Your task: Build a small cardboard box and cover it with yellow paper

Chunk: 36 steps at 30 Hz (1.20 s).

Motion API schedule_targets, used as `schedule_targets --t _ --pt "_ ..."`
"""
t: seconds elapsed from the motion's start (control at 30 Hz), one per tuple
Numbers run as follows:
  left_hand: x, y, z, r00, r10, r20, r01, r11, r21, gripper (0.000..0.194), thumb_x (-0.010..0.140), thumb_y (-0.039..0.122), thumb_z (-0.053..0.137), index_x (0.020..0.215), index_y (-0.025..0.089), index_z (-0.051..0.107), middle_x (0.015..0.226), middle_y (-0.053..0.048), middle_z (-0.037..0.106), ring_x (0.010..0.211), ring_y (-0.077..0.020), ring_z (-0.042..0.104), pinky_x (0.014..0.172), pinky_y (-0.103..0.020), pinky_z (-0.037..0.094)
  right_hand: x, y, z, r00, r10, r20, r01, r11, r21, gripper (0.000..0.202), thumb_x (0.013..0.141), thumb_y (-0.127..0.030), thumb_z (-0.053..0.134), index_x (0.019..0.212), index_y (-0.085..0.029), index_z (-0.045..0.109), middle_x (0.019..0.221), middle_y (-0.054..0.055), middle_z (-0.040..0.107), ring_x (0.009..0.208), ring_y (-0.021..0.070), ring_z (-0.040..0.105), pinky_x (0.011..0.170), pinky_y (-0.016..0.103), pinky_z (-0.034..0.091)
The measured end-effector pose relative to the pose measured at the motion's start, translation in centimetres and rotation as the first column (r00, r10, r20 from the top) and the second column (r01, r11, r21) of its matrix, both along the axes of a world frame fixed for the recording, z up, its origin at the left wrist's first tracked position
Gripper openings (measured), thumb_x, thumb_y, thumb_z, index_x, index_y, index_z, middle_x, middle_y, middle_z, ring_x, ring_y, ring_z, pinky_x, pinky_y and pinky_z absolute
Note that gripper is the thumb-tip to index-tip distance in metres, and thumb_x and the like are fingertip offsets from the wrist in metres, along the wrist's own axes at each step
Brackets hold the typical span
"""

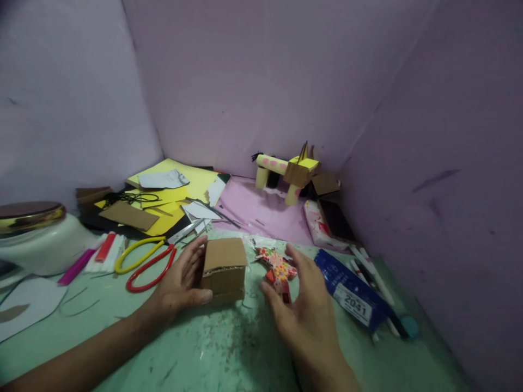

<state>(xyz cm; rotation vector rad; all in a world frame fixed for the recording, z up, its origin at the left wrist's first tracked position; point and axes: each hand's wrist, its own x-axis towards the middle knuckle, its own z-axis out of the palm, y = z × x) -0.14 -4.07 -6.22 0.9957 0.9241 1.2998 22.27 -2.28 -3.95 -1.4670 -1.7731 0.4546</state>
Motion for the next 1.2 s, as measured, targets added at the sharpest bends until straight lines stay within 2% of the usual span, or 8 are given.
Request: schedule_targets --t 0.07,0.1,0.13,0.2,0.33,0.47,0.8,1.2 --pt "0.3 -0.2 0.0 1.000 -0.020 -0.005 0.020 1.000 0.010 0.112 0.049 0.030 0.085 0.138 0.015 0.020 0.149 -0.022 0.026 0.140 -0.0357 0.022 0.116 -0.046 0.017 -1.3 -0.3 0.1 0.927 0.141 -0.349 -0.199 0.970 -0.137 0.079 0.071 -0.051 0.069 0.138 -0.024 0.035 0.141 0.015 0.047 0.124 0.0314 0.050 0.095 0.046 0.046" --pt "0.5 -0.3 -0.1 1.000 -0.029 -0.011 0.029 0.999 0.018 0.112 0.050 0.031 0.086 0.138 0.015 0.019 0.149 -0.022 0.026 0.140 -0.0358 0.023 0.116 -0.046 0.018 -2.0 -0.5 0.1 0.873 0.173 -0.457 -0.290 0.936 -0.201 0.085 0.068 -0.050 0.071 0.139 -0.025 0.031 0.145 0.014 0.042 0.129 0.0312 0.045 0.097 0.046 0.045" --pt "0.7 -0.4 -0.2 0.999 -0.035 -0.024 0.036 0.999 0.023 0.112 0.051 0.031 0.086 0.139 0.015 0.019 0.150 -0.022 0.026 0.140 -0.0358 0.023 0.115 -0.046 0.019 -2.8 -0.6 0.1 0.835 0.184 -0.518 -0.357 0.898 -0.256 0.089 0.066 -0.048 0.073 0.140 -0.025 0.030 0.148 0.014 0.038 0.132 0.0315 0.041 0.098 0.046 0.044" --pt "0.9 -0.6 -0.4 0.996 -0.042 -0.079 0.044 0.999 0.024 0.110 0.054 0.031 0.086 0.140 0.016 0.018 0.150 -0.021 0.026 0.140 -0.0352 0.024 0.115 -0.045 0.022 -4.0 -0.8 -0.2 0.809 0.168 -0.563 -0.391 0.870 -0.301 0.093 0.062 -0.044 0.076 0.140 -0.023 0.030 0.148 0.015 0.035 0.133 0.0334 0.038 0.100 0.047 0.042" --pt "1.0 -0.9 -0.9 0.971 -0.042 -0.234 0.054 0.998 0.043 0.105 0.057 0.031 0.084 0.141 0.019 0.022 0.150 -0.018 0.029 0.139 -0.0344 0.026 0.115 -0.046 0.023 -5.1 -0.9 -1.1 0.810 0.100 -0.577 -0.335 0.887 -0.317 0.094 0.056 -0.037 0.075 0.136 -0.016 0.032 0.141 0.019 0.041 0.128 0.0365 0.042 0.106 0.050 0.032" --pt "1.0 -1.0 -1.5 0.953 -0.009 -0.302 0.033 0.997 0.075 0.100 0.059 0.032 0.083 0.141 0.022 0.027 0.147 -0.016 0.035 0.136 -0.0360 0.033 0.113 -0.050 0.026 -5.2 -0.9 -1.5 0.793 0.092 -0.602 -0.321 0.903 -0.285 0.084 0.056 -0.033 0.071 0.131 -0.018 0.037 0.133 0.017 0.050 0.121 0.0349 0.049 0.101 0.047 0.038" --pt "1.1 -1.2 -1.9 0.955 0.004 -0.297 0.028 0.994 0.103 0.094 0.060 0.025 0.080 0.140 0.024 0.031 0.142 -0.016 0.042 0.131 -0.0386 0.038 0.109 -0.056 0.029 -5.5 -1.0 -1.9 0.892 0.070 -0.447 -0.183 0.959 -0.215 0.073 0.054 -0.029 0.064 0.124 -0.020 0.044 0.126 0.013 0.056 0.116 0.0334 0.053 0.098 0.046 0.042" --pt "1.0 -1.1 -1.4 0.935 -0.006 -0.354 0.049 0.992 0.112 0.089 0.063 0.028 0.077 0.138 0.023 0.030 0.142 -0.015 0.042 0.130 -0.0372 0.039 0.109 -0.052 0.029 -5.8 -1.2 -1.4 0.934 0.034 -0.356 -0.126 0.963 -0.239 0.072 0.056 -0.028 0.062 0.124 -0.017 0.044 0.123 0.014 0.059 0.113 0.0328 0.055 0.093 0.043 0.047"
